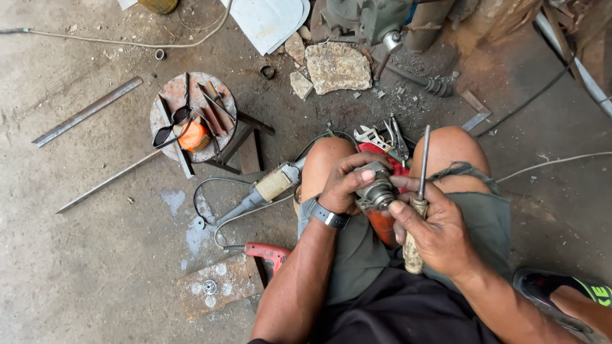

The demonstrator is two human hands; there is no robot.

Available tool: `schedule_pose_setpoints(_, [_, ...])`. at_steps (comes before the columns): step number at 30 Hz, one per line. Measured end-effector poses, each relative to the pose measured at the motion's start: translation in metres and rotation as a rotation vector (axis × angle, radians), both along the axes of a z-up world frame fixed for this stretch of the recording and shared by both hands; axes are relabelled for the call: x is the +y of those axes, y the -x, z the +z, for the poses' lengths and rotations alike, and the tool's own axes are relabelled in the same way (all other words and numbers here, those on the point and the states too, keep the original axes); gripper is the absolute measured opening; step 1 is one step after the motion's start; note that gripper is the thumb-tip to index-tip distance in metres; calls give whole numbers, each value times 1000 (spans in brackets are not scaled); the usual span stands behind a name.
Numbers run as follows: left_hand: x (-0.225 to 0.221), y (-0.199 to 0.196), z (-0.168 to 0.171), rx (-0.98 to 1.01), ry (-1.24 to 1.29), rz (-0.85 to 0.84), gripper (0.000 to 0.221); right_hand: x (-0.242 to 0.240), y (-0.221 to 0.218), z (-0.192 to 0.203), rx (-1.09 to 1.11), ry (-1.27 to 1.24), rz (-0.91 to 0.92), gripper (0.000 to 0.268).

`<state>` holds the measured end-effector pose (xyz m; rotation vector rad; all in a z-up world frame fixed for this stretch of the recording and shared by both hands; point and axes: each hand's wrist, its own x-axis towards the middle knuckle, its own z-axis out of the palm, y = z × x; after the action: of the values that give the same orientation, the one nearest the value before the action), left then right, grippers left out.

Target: The person disassembles and repairs a handheld angle grinder by removing the gear housing with a screwdriver, using pliers to pull off components, and cleaning the internal gears by hand.

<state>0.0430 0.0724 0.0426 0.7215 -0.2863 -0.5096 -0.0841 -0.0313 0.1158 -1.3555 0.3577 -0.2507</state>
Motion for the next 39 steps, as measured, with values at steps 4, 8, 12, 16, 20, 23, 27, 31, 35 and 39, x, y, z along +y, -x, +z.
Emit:
schedule_pose_setpoints(4, [11, -16, -8, 12, 82, 95, 56, -12, 3, -11, 79, -71, -14, 47])
schedule_pose_setpoints(8, [48, -24, 27, 47, 30, 38, 49, -17, 7, 22, 334, -342, -35, 27])
schedule_pose_setpoints(12, [55, -22, 26, 108, 58, 72, 46, -23, 25, 53, 112, -539, 279, 50])
schedule_pose_setpoints(16, [49, -22, 26, 179, 166, 63, 46, -18, 62, 5, 398, -155, 254, 68])
schedule_pose_setpoints(20, [49, -21, 22, 195, 175, 53, 46, -23, 71, -2, 432, 6, 243, 43])
schedule_pose_setpoints(23, [47, -21, 18, 132, 98, 47, 48, -24, 66, 6, 584, 80, 194, 47])
schedule_pose_setpoints(27, [46, -18, 20, 104, 109, 24, 50, -16, 58, 20, 474, 28, 246, 54])
schedule_pose_setpoints(31, [46, -19, 20, 62, 70, 25, 50, -12, 54, 24, 360, -131, 277, 47])
schedule_pose_setpoints(35, [48, -20, 14, 30, 61, 12, 49, -14, 53, 28, 333, -205, 293, 48])
schedule_pose_setpoints(39, [48, -20, 13, -2, 33, 19, 51, -13, 53, 31, 434, -322, 235, 45])
